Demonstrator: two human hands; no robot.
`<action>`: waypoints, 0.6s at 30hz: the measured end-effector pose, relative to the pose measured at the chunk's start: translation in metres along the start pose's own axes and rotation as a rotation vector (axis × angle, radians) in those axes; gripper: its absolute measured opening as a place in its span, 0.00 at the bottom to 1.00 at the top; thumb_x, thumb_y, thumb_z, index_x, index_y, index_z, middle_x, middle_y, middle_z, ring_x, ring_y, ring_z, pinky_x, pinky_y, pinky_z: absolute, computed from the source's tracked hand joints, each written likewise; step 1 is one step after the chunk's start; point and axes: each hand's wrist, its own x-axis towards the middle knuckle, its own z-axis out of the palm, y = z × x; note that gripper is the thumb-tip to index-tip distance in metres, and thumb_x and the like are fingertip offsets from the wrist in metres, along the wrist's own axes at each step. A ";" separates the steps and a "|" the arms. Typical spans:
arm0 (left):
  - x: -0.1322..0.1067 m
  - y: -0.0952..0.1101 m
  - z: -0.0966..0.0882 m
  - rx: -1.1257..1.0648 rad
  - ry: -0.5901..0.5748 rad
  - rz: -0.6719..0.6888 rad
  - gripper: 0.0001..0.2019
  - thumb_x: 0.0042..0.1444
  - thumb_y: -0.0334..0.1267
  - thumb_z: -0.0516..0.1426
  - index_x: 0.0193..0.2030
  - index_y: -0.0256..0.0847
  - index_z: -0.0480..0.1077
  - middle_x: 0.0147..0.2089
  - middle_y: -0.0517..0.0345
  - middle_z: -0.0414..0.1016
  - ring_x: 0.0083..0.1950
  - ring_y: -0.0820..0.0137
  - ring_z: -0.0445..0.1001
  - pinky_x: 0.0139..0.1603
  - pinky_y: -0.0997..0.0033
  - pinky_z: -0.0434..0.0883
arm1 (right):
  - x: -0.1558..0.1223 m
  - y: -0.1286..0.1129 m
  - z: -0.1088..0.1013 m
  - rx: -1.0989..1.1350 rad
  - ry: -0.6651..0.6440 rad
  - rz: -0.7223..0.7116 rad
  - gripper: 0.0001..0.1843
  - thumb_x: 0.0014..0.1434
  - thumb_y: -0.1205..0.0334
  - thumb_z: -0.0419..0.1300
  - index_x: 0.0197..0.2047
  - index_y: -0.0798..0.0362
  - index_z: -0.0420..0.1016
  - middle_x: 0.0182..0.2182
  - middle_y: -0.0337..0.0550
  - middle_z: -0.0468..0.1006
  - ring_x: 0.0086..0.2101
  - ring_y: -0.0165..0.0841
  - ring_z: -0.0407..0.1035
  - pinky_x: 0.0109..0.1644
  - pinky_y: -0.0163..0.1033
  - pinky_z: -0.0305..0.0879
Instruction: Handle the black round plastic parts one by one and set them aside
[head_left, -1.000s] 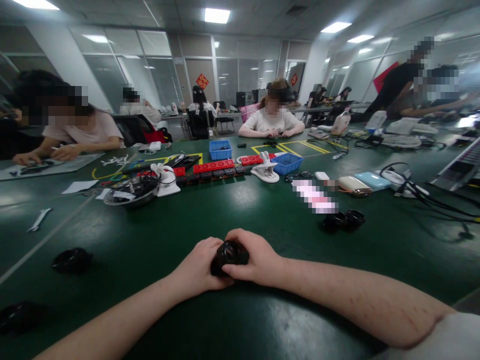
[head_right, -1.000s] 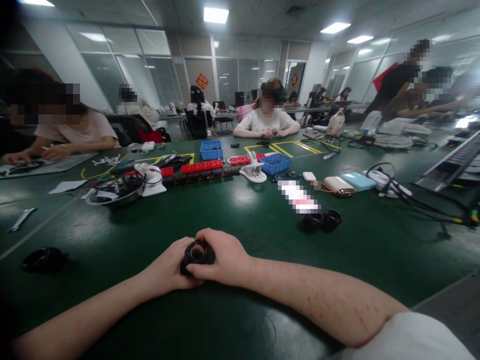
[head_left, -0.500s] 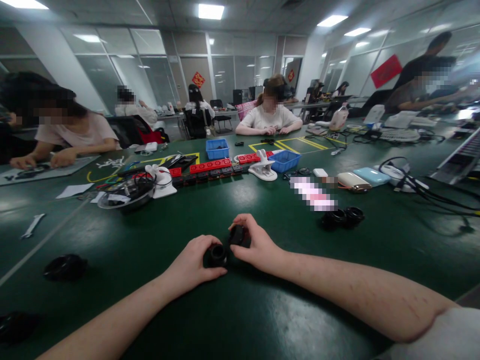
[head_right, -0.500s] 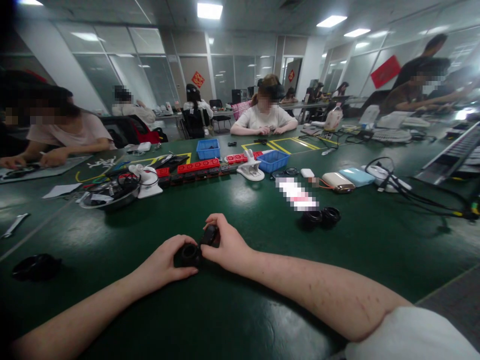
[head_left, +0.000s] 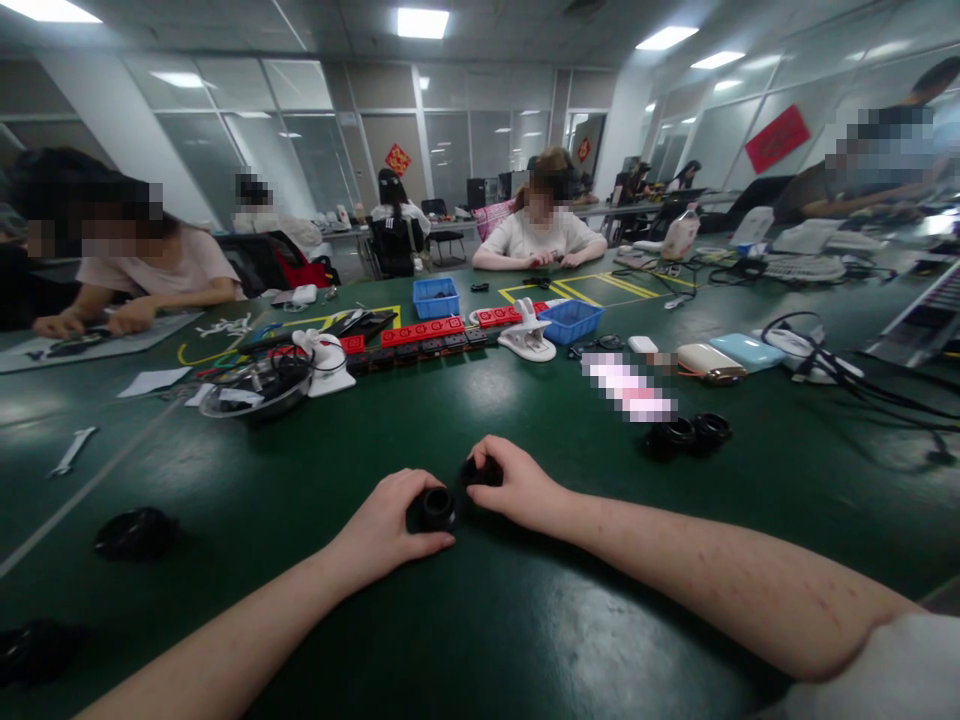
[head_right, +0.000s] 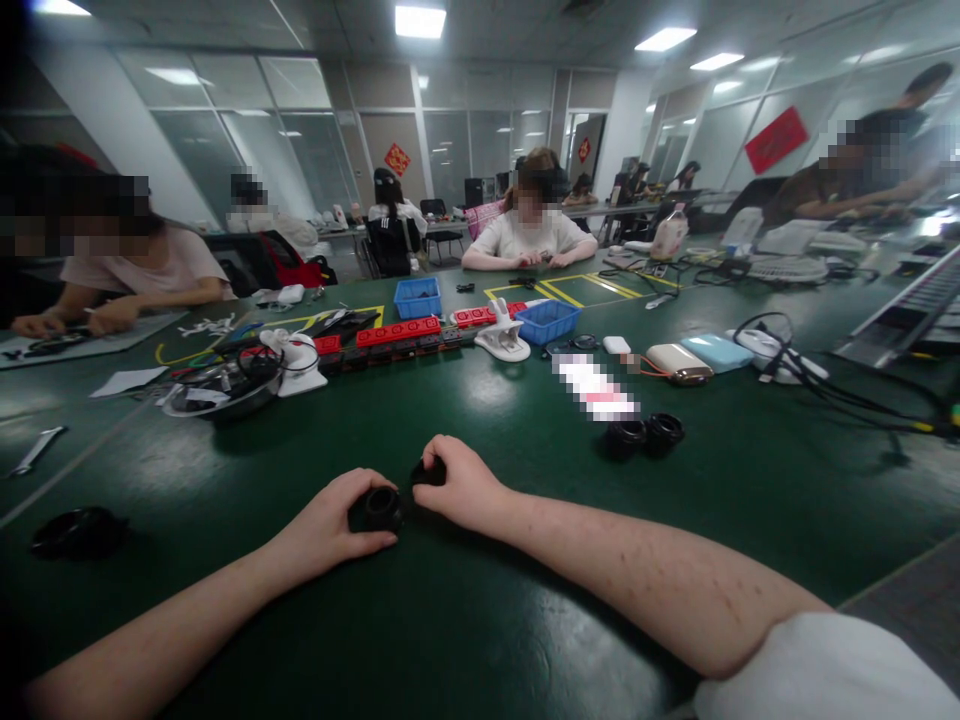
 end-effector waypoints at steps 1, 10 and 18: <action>0.000 0.000 0.000 0.000 0.003 0.002 0.16 0.44 0.45 0.61 0.39 0.42 0.66 0.39 0.56 0.69 0.42 0.62 0.67 0.43 0.62 0.65 | 0.000 0.000 0.000 -0.013 0.003 -0.025 0.12 0.42 0.71 0.60 0.26 0.53 0.58 0.30 0.37 0.66 0.32 0.30 0.60 0.36 0.35 0.57; -0.002 -0.003 0.004 0.012 0.036 0.044 0.16 0.46 0.45 0.60 0.40 0.43 0.65 0.40 0.57 0.69 0.43 0.62 0.68 0.44 0.62 0.66 | -0.004 -0.005 -0.001 -0.337 -0.090 -0.080 0.20 0.42 0.65 0.64 0.39 0.54 0.63 0.36 0.43 0.69 0.38 0.35 0.63 0.41 0.39 0.59; 0.000 -0.020 0.011 0.225 0.014 0.034 0.41 0.40 0.57 0.60 0.60 0.43 0.52 0.62 0.46 0.54 0.62 0.51 0.50 0.59 0.45 0.47 | -0.007 -0.007 -0.007 -0.488 -0.170 -0.142 0.26 0.46 0.58 0.62 0.48 0.55 0.64 0.40 0.48 0.70 0.41 0.38 0.63 0.45 0.44 0.58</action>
